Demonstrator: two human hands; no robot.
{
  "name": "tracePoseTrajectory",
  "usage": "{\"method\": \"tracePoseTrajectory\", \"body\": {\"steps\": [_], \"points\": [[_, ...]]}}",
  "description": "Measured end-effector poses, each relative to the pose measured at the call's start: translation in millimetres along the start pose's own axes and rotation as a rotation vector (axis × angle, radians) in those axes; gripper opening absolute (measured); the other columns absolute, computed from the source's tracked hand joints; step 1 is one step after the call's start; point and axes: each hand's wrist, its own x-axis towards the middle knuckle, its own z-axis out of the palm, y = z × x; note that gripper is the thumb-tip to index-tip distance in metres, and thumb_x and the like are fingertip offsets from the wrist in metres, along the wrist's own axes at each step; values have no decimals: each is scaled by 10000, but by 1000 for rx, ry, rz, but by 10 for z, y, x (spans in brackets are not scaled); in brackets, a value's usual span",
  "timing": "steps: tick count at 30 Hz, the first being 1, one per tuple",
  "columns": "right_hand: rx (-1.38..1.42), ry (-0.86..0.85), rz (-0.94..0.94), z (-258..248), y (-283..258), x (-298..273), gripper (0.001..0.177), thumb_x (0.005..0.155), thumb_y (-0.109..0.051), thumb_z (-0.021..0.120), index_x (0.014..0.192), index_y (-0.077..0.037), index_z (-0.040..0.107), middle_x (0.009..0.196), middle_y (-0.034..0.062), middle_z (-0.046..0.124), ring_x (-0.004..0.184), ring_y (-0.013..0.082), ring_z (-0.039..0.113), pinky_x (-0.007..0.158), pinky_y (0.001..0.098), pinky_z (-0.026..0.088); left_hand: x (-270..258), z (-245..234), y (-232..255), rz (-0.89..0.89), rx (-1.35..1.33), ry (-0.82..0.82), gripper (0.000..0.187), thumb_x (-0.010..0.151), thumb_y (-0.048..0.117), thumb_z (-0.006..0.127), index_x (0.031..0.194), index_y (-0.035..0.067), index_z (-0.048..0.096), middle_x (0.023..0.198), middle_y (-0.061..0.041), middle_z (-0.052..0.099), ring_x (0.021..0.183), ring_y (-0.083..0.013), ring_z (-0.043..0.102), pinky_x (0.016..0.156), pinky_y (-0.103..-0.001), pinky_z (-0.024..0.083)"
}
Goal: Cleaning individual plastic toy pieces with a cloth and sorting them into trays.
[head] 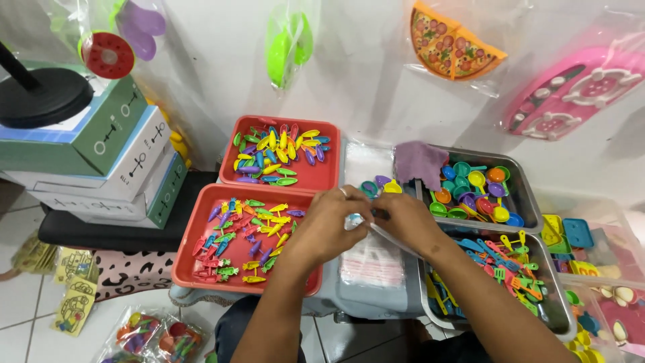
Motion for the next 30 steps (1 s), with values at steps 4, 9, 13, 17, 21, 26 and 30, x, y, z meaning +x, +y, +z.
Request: {"method": "tracePoseTrajectory", "body": {"steps": [4,9,13,17,21,26,30], "points": [[3,19,10,177,247,160,232,829,-310,761,1058,-272,773,914,-12,774,990,316,730,832,453,586,18,-87,-9,147,-195,248,109,761,83,765,851,123,721,1184,-129,712,1082,-393,703,939,-495,535],[82,47,48,119,151,151,229,835,-316,724,1057,-284,771,883,-22,771,951,292,741,815,425,589,3,-124,-125,278,-701,472,87,899,228,691,873,145,685,1355,-168,597,1295,-336,554,1116,-481,400],[78,49,-28,138,218,145,208,845,-356,770,1038,-282,789,878,30,780,888,295,745,788,413,587,-26,-224,-164,345,-1057,464,126,910,291,661,854,191,610,1407,-135,542,1357,-280,491,1160,-465,340],[617,84,-25,170,350,154,280,931,-377,659,1089,-183,784,921,52,772,903,220,697,835,360,558,-14,-158,-237,440,-1307,289,306,887,416,597,780,151,486,1366,-233,512,1348,-341,457,1129,-467,313],[1264,-326,-353,-79,8,-193,894,940,-720,412,1437,9,554,1214,298,703,1117,394,657,1007,560,486,10,-47,-165,445,-1460,136,289,901,313,498,733,108,382,1311,-313,482,1312,-419,430,1058,-473,340],[1030,-399,-244,109,-175,-418,850,696,-427,845,1389,-34,550,1207,112,659,1111,230,599,956,385,471,-19,41,-102,320,-1679,56,109,839,160,415,750,144,476,1305,-175,549,1367,-286,446,1302,-494,224],[1299,-341,-115,354,-161,-390,804,755,-200,799,1465,-88,440,1175,163,686,1044,250,654,827,346,503,-56,238,-188,286,-2146,-202,454,1131,357,352,824,85,544,1328,-156,487,1507,-313,377,929,-457,587]]}}
